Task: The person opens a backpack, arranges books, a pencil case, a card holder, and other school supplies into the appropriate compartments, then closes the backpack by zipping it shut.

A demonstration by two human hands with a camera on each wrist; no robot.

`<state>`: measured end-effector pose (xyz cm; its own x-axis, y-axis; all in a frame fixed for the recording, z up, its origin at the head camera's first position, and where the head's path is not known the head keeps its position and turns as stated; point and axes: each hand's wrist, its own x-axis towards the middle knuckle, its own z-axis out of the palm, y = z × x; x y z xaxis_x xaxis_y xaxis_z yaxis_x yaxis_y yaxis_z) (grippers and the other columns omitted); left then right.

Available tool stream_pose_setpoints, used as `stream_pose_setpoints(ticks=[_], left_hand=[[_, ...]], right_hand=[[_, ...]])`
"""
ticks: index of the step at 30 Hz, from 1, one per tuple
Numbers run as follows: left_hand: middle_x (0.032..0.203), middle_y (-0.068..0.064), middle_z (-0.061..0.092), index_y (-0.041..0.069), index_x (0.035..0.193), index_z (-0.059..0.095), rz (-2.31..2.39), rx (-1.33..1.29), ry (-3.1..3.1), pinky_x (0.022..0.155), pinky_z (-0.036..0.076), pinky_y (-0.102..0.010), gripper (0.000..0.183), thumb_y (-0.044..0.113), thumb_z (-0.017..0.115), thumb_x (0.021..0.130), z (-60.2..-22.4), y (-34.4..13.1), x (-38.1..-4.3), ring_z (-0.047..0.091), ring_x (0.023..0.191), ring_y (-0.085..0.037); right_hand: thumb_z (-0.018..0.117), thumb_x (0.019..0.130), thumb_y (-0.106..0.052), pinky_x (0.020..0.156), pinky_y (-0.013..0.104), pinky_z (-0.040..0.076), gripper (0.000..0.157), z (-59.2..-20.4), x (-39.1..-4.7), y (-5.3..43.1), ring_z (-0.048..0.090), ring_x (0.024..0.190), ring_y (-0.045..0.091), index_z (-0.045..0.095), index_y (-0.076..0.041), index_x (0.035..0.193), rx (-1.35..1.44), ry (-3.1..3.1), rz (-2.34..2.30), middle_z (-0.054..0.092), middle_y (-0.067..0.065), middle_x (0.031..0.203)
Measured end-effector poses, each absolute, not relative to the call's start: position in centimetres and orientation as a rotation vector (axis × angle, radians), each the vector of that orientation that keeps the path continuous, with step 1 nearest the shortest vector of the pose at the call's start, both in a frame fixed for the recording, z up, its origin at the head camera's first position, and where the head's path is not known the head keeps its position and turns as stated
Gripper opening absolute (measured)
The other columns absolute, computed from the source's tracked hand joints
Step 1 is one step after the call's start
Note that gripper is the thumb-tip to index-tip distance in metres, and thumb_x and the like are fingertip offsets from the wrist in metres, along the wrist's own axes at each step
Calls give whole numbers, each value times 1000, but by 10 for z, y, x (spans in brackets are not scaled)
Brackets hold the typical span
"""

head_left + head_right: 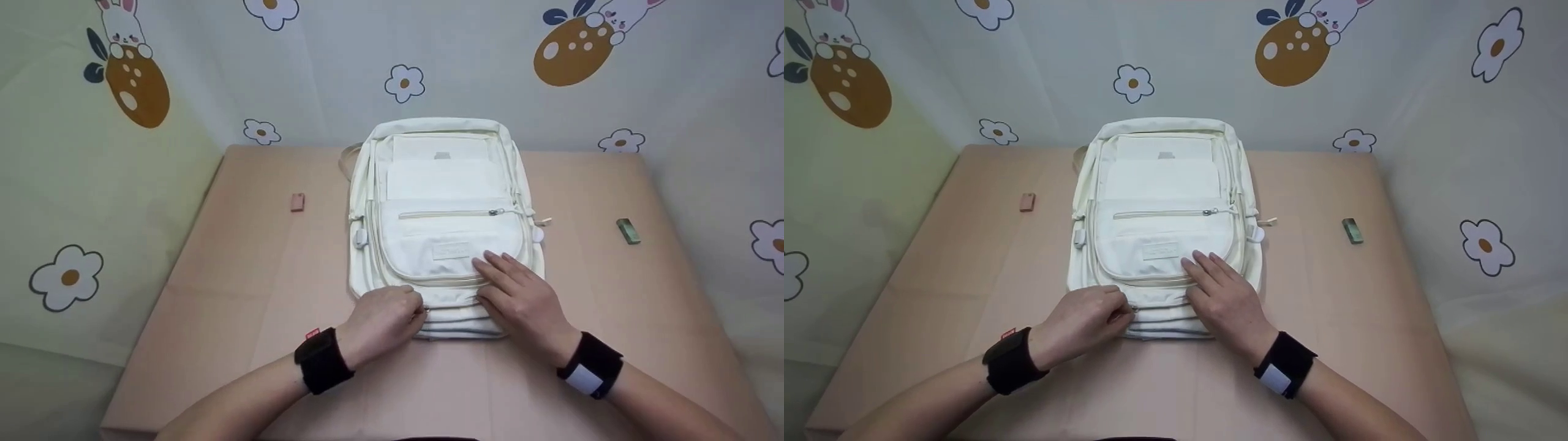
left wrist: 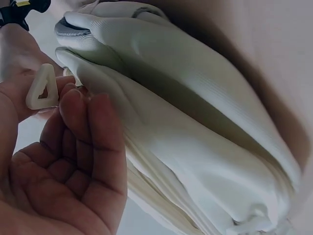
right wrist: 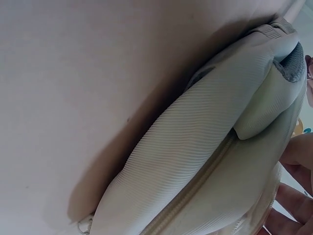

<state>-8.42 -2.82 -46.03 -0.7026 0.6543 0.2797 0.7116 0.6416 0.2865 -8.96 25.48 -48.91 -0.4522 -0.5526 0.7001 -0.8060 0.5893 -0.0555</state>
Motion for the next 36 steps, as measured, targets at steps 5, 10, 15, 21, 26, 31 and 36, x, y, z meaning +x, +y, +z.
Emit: stream_pose_setpoints(ticks=[5, 10, 15, 21, 26, 31, 36], left_hand=[[66, 5, 55, 14, 70, 60, -524, -1161, -2688, 51, 44, -31, 23, 13, 70, 90, -460, -20, -85, 53, 58, -13], [67, 5, 56, 14, 72, 62, -574, -1165, -2702, 52, 44, -30, 22, 14, 71, 92, -461, -20, -86, 53, 59, -12], [68, 6, 56, 14, 74, 63, -592, -1163, -2716, 53, 45, -29, 20, 15, 71, 93, -461, -22, -86, 52, 59, -11], [69, 7, 54, 15, 75, 62, -606, -1144, -2747, 54, 44, -29, 21, 18, 72, 93, -460, -26, -86, 50, 61, -9], [66, 7, 51, 15, 71, 60, -584, -1128, -2752, 52, 43, -30, 26, 18, 75, 91, -461, -26, -87, 49, 58, -10], [65, 6, 53, 14, 70, 61, -575, -1144, -2733, 51, 43, -29, 24, 15, 72, 91, -461, -22, -86, 49, 57, -10], [65, 6, 54, 14, 70, 60, -563, -1172, -2723, 51, 44, -29, 24, 14, 70, 92, -457, -16, -85, 49, 57, -9]], right_hand=[[76, 86, 0, 108, 50, 44, 7, -489, -90, 255, 58, 129, 37, 70, -3, 87, 1071, -2193, 498, 64, 14, 137], [68, 95, -7, 108, 51, 44, 7, -487, -89, 258, 58, 129, 37, 72, -4, 89, 1086, -2198, 530, 64, 14, 137], [63, 100, -17, 109, 52, 42, 17, -482, -87, 269, 59, 127, 37, 75, -6, 96, 1080, -2204, 577, 65, 14, 136], [62, 99, -22, 114, 48, 37, 21, -479, -84, 294, 59, 127, 37, 76, -6, 100, 1009, -2244, 578, 64, 15, 136], [63, 96, -21, 116, 29, 33, 19, -486, -85, 308, 56, 131, 36, 75, -7, 101, 1000, -2287, 565, 59, 14, 143], [71, 90, -15, 108, 36, 42, 11, -492, -87, 310, 52, 136, 36, 76, -8, 97, 1015, -2324, 533, 54, 14, 149], [81, 81, -5, 94, 50, 51, 13, -495, -92, 307, 51, 136, 39, 76, -6, 93, 1042, -2318, 487, 53, 17, 149]])
